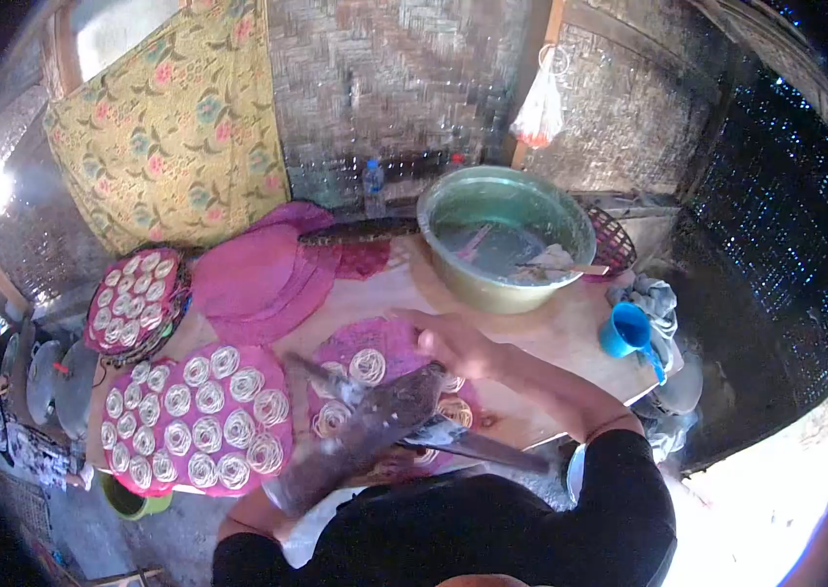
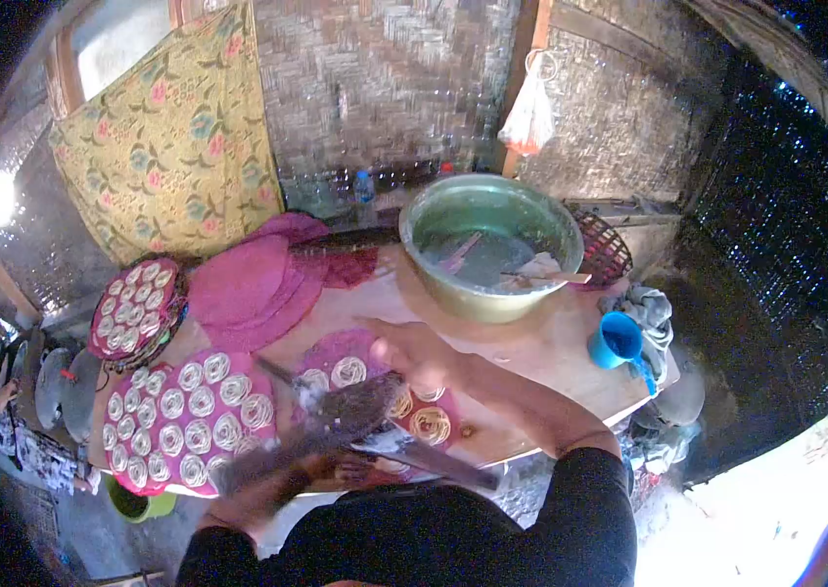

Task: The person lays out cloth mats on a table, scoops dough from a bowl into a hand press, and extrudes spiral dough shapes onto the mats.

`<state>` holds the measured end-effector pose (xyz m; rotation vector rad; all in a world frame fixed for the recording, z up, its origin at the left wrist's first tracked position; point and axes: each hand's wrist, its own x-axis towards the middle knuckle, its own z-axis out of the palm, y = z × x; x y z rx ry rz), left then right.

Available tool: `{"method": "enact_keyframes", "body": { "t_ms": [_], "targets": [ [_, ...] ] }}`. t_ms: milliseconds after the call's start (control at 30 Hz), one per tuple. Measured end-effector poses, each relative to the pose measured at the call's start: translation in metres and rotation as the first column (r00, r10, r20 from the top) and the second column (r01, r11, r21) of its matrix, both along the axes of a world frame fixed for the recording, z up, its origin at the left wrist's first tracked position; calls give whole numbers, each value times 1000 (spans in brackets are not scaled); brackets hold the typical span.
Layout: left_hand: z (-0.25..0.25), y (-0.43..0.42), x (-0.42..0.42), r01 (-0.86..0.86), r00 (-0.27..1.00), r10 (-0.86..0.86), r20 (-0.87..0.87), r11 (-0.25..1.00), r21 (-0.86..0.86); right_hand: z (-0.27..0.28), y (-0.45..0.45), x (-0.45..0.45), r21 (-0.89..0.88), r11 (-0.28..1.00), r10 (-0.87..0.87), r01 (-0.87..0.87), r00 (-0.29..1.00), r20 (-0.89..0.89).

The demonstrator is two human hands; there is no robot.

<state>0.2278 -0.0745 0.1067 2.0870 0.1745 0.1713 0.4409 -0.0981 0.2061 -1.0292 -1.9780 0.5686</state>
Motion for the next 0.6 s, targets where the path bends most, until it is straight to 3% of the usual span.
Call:
{"method": "enact_keyframes", "body": {
  "t_ms": [33, 100, 133, 200, 233, 267, 333, 400, 467, 500, 600],
  "targets": [
    [18, 11, 8, 44, 999, -45, 9, 998, 45, 28, 0, -10, 306, 951, 20, -43, 997, 77],
    [53, 31, 18, 128, 991, -132, 16, 983, 131, 90, -11, -40, 399, 865, 177, -304, 929, 324],
    [68, 40, 24, 159, 986, -164, 18, 974, 164, 109, -19, -51, 392, 867, 183, -308, 928, 324],
    [100, 58, 31, 214, 974, -224, 23, 950, 226, 136, -28, -66, 182, 799, 408, -574, 738, 537],
    [113, 66, 33, 232, 969, -247, 27, 939, 255, 146, -28, -64, 188, 792, 409, -581, 734, 543],
    [125, 71, 32, 244, 964, -263, 31, 928, 282, 156, -27, -60, 5, 914, 354, -405, 807, 473],
    [138, 78, 31, 232, 966, -258, 34, 912, 338, 144, -4, -54, 168, 974, 106, -155, 958, 268],
    [147, 80, 29, 143, 988, -153, -4, 912, 384, 133, 22, -46, 382, 919, -110, 101, 994, 2],
    [151, 81, 20, -36, 990, 94, -106, 891, 452, 135, 36, -26, 139, 959, -225, 248, 961, -161],
    [151, 82, 17, -190, 926, 332, -180, 822, 536, 126, 43, -14, 74, 949, -282, 307, 930, -235],
    [109, 111, -15, -405, 903, 422, 84, 767, 498, 119, 40, 35, -120, 835, -546, 538, 778, -312]
  ]
}}
